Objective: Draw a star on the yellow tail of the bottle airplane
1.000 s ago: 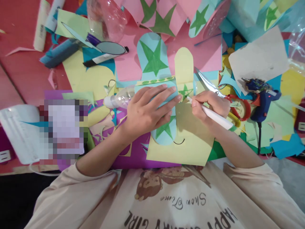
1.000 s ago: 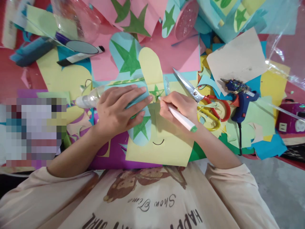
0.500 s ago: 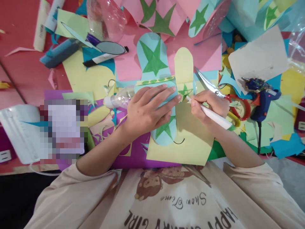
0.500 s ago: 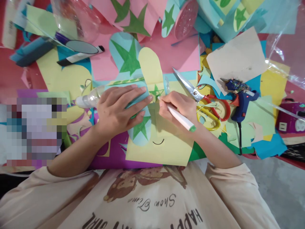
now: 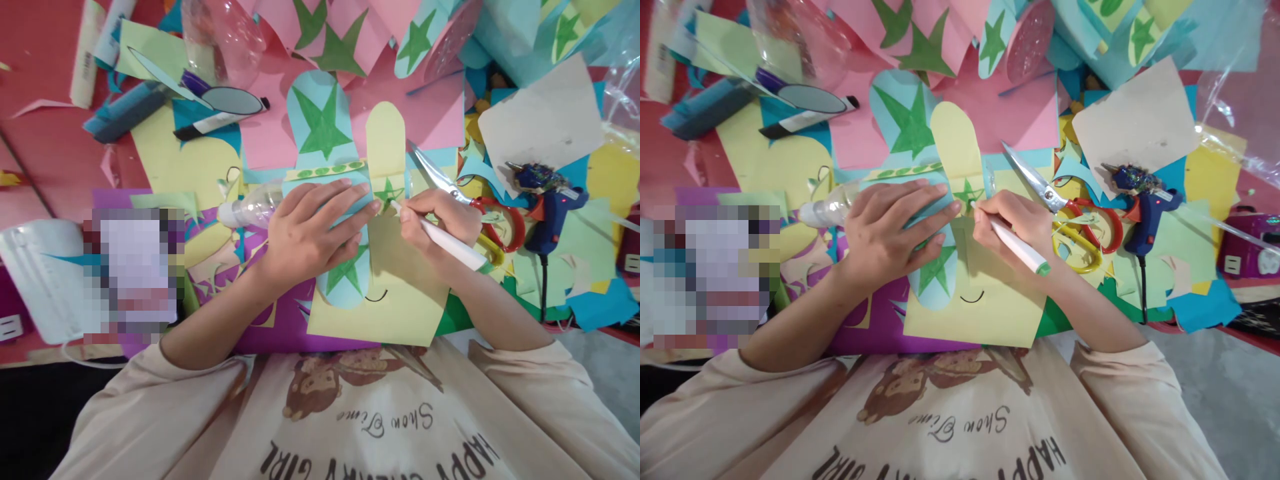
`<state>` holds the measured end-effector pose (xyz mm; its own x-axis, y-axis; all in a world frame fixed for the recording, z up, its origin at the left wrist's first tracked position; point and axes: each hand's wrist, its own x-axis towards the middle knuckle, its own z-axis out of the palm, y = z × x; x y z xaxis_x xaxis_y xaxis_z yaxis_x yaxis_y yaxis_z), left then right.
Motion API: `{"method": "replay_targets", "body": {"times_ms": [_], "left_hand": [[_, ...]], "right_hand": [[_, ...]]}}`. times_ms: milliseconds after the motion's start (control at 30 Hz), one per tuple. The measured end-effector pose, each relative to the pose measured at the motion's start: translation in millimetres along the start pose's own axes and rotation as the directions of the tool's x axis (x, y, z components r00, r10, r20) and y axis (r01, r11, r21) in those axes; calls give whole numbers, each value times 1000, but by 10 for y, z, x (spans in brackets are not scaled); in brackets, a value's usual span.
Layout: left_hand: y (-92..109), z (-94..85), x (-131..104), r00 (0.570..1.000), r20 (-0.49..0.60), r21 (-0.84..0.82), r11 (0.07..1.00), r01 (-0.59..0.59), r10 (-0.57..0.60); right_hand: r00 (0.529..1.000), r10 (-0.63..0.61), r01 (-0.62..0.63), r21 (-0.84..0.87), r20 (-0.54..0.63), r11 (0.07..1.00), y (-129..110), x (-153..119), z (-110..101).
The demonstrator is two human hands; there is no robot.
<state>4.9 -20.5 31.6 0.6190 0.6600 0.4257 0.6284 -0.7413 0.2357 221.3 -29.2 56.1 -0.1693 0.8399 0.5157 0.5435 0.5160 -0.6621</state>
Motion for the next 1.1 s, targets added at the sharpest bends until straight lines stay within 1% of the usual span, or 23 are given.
{"method": "replay_targets", "body": {"times_ms": [67,133,267,367,467,567,633,700,767,900,1100], "left_hand": [[3,1,4,998,57,1,999,36,-36],[5,-1,8,996,79,32,999,44,-46],[10,-13,10,998,55,80,997,9,-14],[10,-14,5,1000,20,109,994,-16,14],[6,-3,-2,1000,-14,75,997,-21,22],[4,9,-7,1000,2,41,999,-6,6],[7,10,-7,999,32,62,998,11,-13],[12,7,-6,999,47,79,997,20,-24],[18,3,-3,999,43,65,998,17,-20],[21,-6,3,999,37,18,1000,21,-22],[11,-22,8,999,45,-1,1000,14,-14]], "right_hand": [[1000,-3,3,-9,-2,1000,6,0,-2],[1000,1,-1,-22,-15,1000,13,-4,-2],[1000,-26,26,-2,11,1000,15,-13,3],[1000,8,-8,9,-5,1000,4,-11,2],[1000,1,-1,21,17,1000,0,-3,-1],[1000,-23,22,23,20,999,10,3,2],[1000,-19,19,17,-7,1000,16,5,7],[1000,-18,18,24,-1,1000,15,3,11],[1000,-23,23,27,19,999,7,1,13],[999,-38,38,17,6,999,-6,2,12],[999,-46,46,18,16,999,17,1,29]]}}
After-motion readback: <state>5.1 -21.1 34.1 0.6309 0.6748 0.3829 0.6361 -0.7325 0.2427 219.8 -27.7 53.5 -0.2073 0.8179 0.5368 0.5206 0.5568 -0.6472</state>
